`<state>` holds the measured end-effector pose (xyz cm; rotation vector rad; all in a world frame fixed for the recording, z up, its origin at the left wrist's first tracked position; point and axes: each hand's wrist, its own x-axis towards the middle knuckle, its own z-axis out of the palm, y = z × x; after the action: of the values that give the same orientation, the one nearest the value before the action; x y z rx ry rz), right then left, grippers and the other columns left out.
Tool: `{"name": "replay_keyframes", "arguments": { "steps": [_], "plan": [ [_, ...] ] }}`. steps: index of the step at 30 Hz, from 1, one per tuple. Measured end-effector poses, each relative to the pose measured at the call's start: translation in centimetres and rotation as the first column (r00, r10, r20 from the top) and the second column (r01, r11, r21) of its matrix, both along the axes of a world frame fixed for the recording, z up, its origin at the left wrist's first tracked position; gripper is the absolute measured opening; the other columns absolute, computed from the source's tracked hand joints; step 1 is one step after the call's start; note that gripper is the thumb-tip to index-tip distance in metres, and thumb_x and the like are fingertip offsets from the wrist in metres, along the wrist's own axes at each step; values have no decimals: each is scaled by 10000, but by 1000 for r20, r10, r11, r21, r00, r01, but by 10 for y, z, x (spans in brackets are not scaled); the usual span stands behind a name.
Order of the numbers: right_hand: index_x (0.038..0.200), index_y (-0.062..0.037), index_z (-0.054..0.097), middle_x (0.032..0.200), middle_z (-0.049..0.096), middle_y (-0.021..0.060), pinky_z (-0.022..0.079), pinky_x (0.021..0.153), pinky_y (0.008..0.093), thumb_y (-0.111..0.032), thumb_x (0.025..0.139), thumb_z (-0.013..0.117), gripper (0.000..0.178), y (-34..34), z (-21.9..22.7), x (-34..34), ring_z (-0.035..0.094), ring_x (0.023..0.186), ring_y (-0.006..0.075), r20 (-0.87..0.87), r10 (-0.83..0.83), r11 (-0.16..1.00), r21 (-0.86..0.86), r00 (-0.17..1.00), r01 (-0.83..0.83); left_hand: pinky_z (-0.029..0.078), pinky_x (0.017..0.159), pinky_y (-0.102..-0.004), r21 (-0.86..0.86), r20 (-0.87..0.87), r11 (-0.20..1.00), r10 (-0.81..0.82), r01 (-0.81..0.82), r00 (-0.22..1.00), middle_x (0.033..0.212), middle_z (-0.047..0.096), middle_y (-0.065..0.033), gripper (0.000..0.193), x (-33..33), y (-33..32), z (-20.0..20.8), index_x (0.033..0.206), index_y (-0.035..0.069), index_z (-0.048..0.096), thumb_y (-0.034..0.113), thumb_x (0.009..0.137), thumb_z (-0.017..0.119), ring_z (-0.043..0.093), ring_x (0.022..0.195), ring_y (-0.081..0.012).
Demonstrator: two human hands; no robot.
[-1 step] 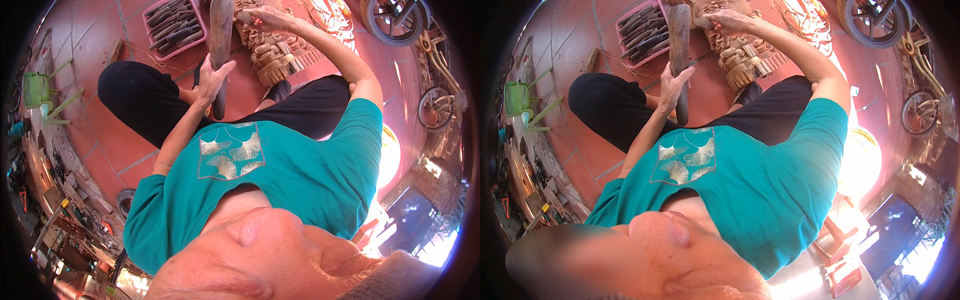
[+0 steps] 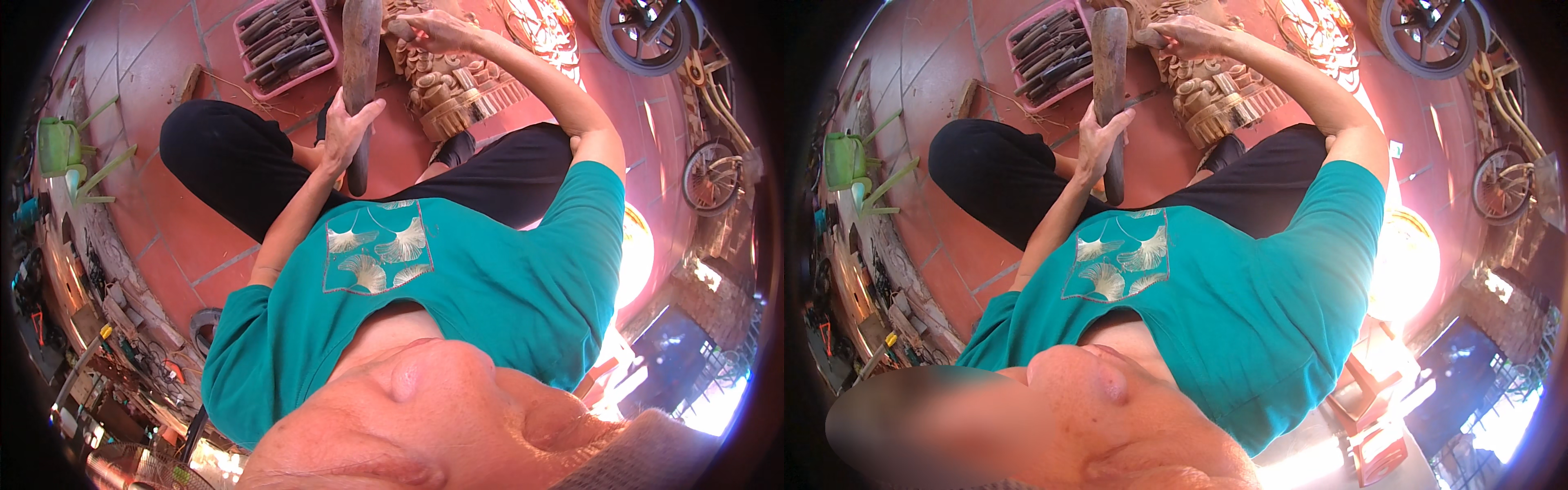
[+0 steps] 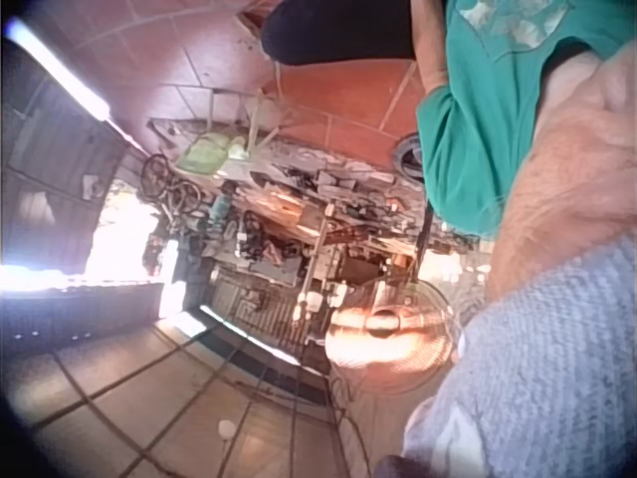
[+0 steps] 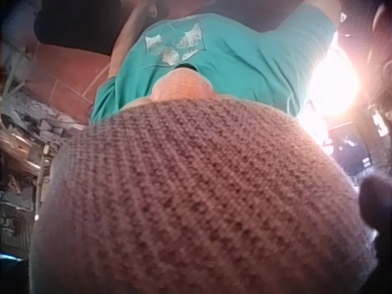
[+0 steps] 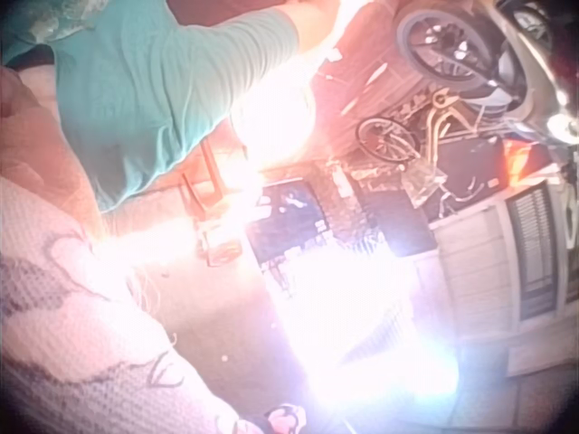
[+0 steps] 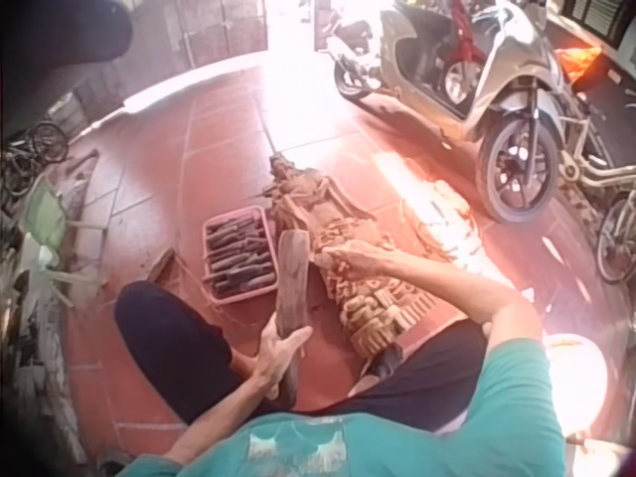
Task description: The person sits on the floor and carves a detailed wooden object using a chisel and mallet. They repeatedly strike the chisel to shape the wood, occasionally adjusting their grip and the position of the carving.
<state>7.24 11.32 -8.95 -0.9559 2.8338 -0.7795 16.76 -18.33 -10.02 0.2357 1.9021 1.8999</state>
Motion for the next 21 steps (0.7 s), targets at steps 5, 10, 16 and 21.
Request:
{"name": "replay_keyframes", "arguments": {
  "steps": [5,10,16,21],
  "plan": [
    [1089,-104,552,796,671,136,529,647,457,-230,897,784,326,10,-17,-14,697,751,350,-52,37,999,17,998,-36,478,535,-262,51,-14,999,13,-12,1000,806,604,-14,354,-9,4,-8,1165,15,572,176,913,761,579,604,-94],
    [1086,-77,523,810,649,159,501,676,501,-99,855,761,332,2,-2,-12,674,801,412,59,59,997,45,996,-62,485,528,-272,47,-25,999,12,-11,1000,759,610,-16,355,-6,6,-9,1087,24,566,214,888,791,590,587,-106],
    [1048,-55,517,823,645,168,490,698,497,-76,849,758,313,-5,5,-18,664,833,417,111,52,995,74,992,-61,486,552,-270,55,-49,998,9,-7,999,854,594,-18,335,-6,4,-3,1154,24,556,170,921,746,574,623,-95],
    [1042,-63,516,807,644,170,488,699,483,-107,858,760,309,-5,7,-15,659,821,403,95,46,993,104,994,-55,488,555,-270,-52,-38,997,-56,54,998,858,611,-21,346,-9,3,6,1168,26,554,157,917,752,574,615,-94]
  ]
}}
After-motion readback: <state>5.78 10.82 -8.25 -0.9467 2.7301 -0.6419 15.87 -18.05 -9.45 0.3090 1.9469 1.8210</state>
